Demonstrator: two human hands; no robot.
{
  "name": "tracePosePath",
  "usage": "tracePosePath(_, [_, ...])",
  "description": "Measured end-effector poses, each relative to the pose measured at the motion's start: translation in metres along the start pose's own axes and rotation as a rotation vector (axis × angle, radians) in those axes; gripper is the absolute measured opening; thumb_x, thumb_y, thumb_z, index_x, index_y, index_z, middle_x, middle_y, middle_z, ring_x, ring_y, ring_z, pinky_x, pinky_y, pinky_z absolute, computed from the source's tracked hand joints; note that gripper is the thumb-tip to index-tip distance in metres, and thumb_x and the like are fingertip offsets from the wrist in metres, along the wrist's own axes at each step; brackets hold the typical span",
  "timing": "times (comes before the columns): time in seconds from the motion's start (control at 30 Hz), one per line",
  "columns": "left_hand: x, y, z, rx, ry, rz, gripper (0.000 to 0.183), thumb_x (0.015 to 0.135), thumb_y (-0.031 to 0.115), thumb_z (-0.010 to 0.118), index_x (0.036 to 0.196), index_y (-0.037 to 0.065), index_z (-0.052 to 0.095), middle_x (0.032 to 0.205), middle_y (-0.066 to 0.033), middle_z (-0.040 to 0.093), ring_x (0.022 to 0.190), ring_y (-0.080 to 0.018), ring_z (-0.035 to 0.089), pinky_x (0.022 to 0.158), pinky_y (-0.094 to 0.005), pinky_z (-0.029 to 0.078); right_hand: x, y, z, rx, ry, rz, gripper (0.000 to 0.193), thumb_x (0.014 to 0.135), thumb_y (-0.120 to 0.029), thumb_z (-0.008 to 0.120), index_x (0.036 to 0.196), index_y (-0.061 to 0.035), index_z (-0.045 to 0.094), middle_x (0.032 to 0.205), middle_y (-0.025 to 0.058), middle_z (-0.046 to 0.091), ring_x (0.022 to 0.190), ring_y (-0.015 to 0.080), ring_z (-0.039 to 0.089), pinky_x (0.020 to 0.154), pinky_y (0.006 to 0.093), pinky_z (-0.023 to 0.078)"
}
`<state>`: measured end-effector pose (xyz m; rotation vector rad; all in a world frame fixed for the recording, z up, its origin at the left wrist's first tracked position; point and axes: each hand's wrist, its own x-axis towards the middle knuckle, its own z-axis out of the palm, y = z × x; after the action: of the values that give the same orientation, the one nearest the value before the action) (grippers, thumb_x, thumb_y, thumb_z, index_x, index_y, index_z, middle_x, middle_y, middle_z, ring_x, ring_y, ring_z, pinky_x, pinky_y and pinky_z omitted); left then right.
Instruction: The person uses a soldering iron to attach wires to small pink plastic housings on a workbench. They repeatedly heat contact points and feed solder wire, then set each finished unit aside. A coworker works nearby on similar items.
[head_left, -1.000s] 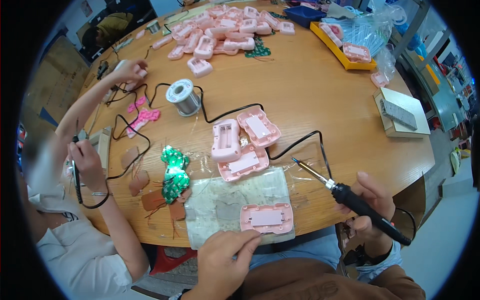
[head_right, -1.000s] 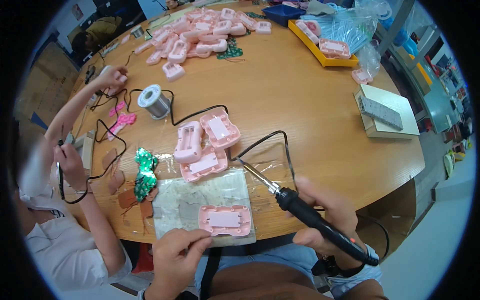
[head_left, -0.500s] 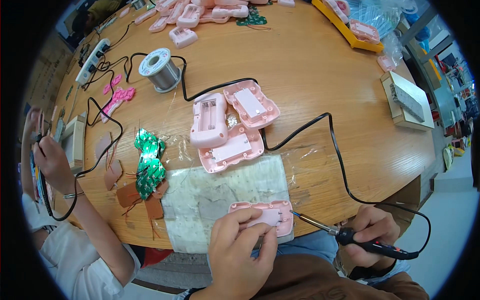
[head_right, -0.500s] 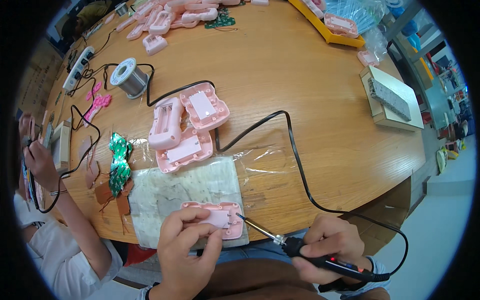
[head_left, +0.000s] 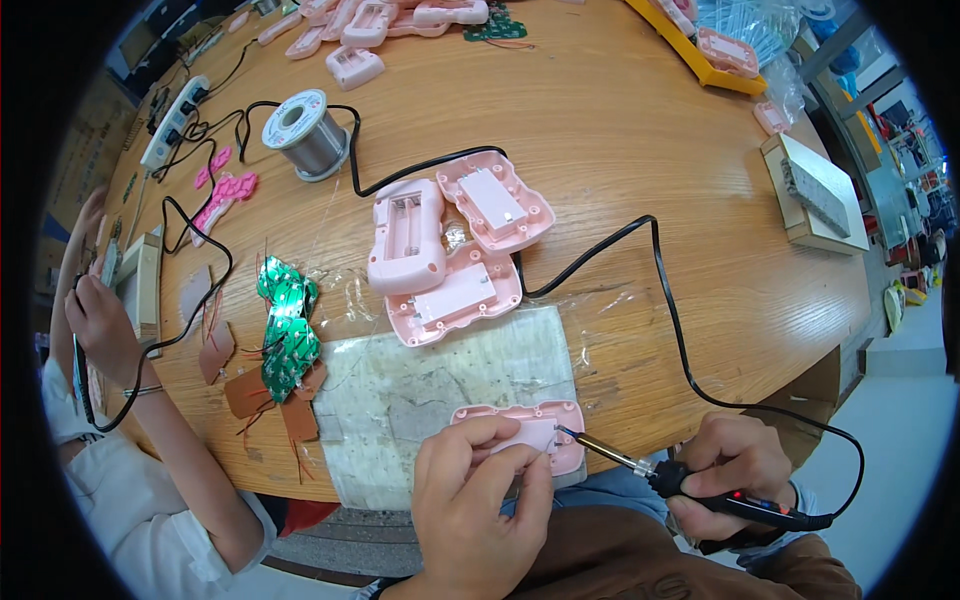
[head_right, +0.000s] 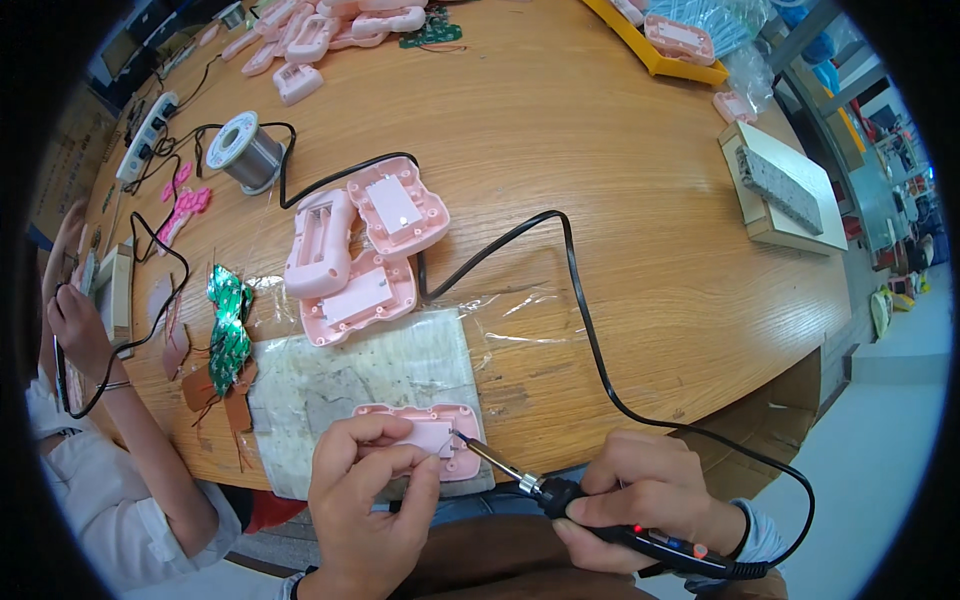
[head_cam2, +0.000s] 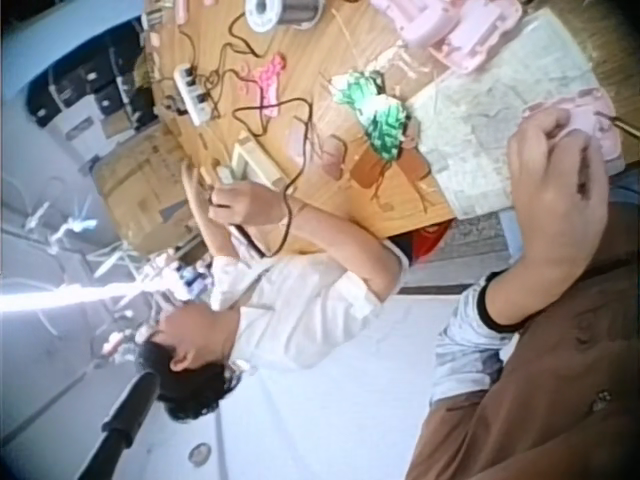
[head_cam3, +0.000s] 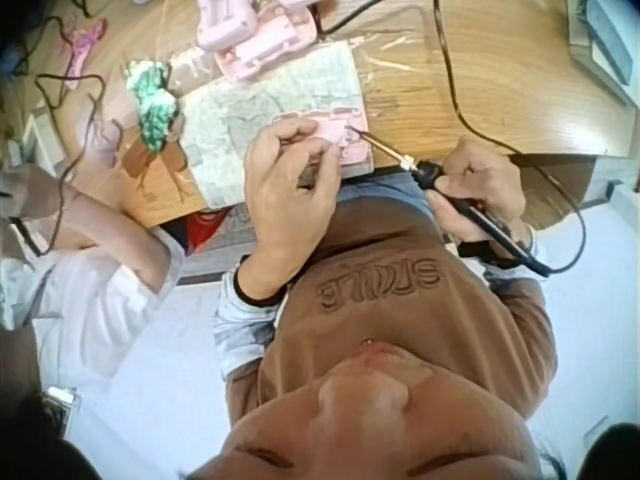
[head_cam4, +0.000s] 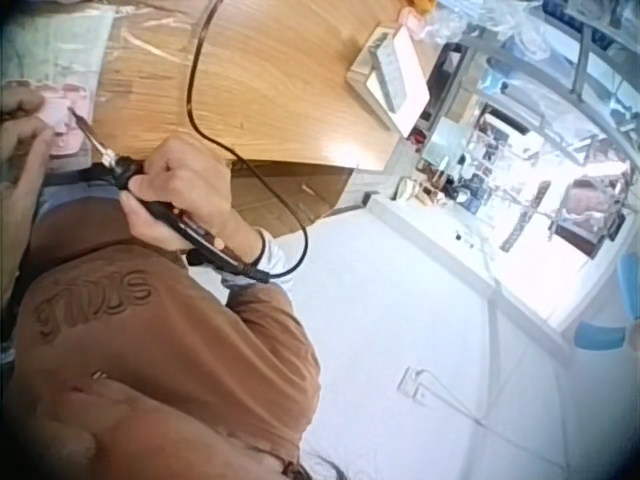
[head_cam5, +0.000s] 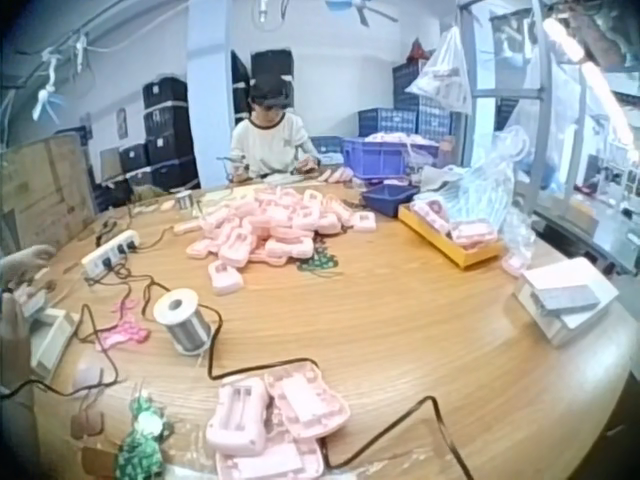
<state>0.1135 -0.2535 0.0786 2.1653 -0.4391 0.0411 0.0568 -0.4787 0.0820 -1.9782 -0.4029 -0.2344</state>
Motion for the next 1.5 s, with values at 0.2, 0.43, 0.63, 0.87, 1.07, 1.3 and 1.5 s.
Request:
tracePosePath(0.2, [0.000, 0.000, -0.003, -0.022, -0.024, 0.005, 0.013, 0.072, -0.001, 0.075, 0.081, 0.000, 0.065, 0.101, -0.0125, 0.062, 0.090, -0.0288, 0.059, 0.077, -0.0359, 0.047, 0.003, 0.000, -0.005, -0.029, -0.079, -0.054, 0.028, 0.067, -0.007, 0.082, 0.086, -0.0084, 0.061, 0.066, 0.0047, 0.056, 0.050, 0.0152, 0.052, 0.042, 0.0272, 0.037])
tracePosePath(0.43, [-0.003, -0.001, -0.008, -0.048, -0.074, -0.005, 0.012, 0.072, -0.002, 0.075, 0.081, -0.001, 0.066, 0.105, -0.0137, 0.062, 0.091, -0.0272, 0.059, 0.079, -0.0344, 0.048, -0.006, -0.002, -0.008, 0.040, -0.002, -0.006, 0.032, 0.066, -0.008, 0.083, 0.088, -0.0081, 0.061, 0.065, 0.0052, 0.057, 0.048, 0.0159, 0.052, 0.042, 0.0282, 0.038])
tracePosePath(0.63, [-0.002, 0.001, -0.008, -0.026, -0.083, -0.012, 0.011, 0.072, -0.002, 0.074, 0.081, -0.001, 0.067, 0.106, -0.0135, 0.061, 0.092, -0.0278, 0.059, 0.079, -0.0347, 0.048, -0.006, 0.001, 0.002, 0.075, 0.032, -0.006, 0.029, 0.065, -0.009, 0.084, 0.084, -0.0089, 0.062, 0.066, 0.0034, 0.056, 0.047, 0.0141, 0.050, 0.040, 0.0269, 0.035])
tracePosePath(0.87, [0.000, 0.002, -0.006, -0.013, -0.085, -0.025, 0.011, 0.073, -0.001, 0.074, 0.082, -0.001, 0.067, 0.104, -0.0137, 0.061, 0.090, -0.0281, 0.059, 0.078, -0.0347, 0.048, -0.001, -0.001, -0.005, -0.002, -0.076, -0.036, 0.028, 0.066, -0.009, 0.083, 0.084, -0.0083, 0.062, 0.067, 0.0036, 0.057, 0.048, 0.0147, 0.051, 0.040, 0.0276, 0.035])
tracePosePath(1.07, [0.017, -0.004, -0.012, 0.046, 0.083, 0.070, 0.015, 0.074, 0.000, 0.075, 0.088, 0.001, 0.069, 0.095, -0.0125, 0.063, 0.079, -0.0263, 0.059, 0.068, -0.0342, 0.046, -0.011, 0.000, -0.013, 0.078, 0.148, 0.007, 0.028, 0.067, -0.008, 0.080, 0.084, -0.0070, 0.058, 0.065, 0.0064, 0.056, 0.050, 0.0162, 0.051, 0.044, 0.0289, 0.036])
tracePosePath(1.3, [0.053, -0.011, -0.010, 0.403, 0.116, 0.098, 0.023, 0.070, 0.004, 0.076, 0.092, 0.005, 0.072, 0.100, -0.0104, 0.059, 0.091, -0.0269, 0.054, 0.082, -0.0367, 0.041, -0.018, 0.004, -0.005, 0.073, 0.305, 0.017, 0.027, 0.073, -0.013, 0.077, 0.086, -0.0088, 0.053, 0.065, 0.0039, 0.052, 0.052, 0.0123, 0.046, 0.047, 0.0260, 0.032])
tracePosePath(1.5, [0.021, -0.031, -0.074, 0.420, 0.305, -0.094, 0.018, 0.071, 0.006, 0.076, 0.088, 0.006, 0.072, 0.092, -0.0087, 0.055, 0.091, -0.0258, 0.051, 0.083, -0.0381, 0.039, -0.027, 0.009, -0.008, 0.077, 0.345, 0.104, 0.028, 0.076, -0.017, 0.075, 0.086, -0.0094, 0.049, 0.066, 0.0029, 0.049, 0.054, 0.0103, 0.041, 0.051, 0.0252, 0.030])
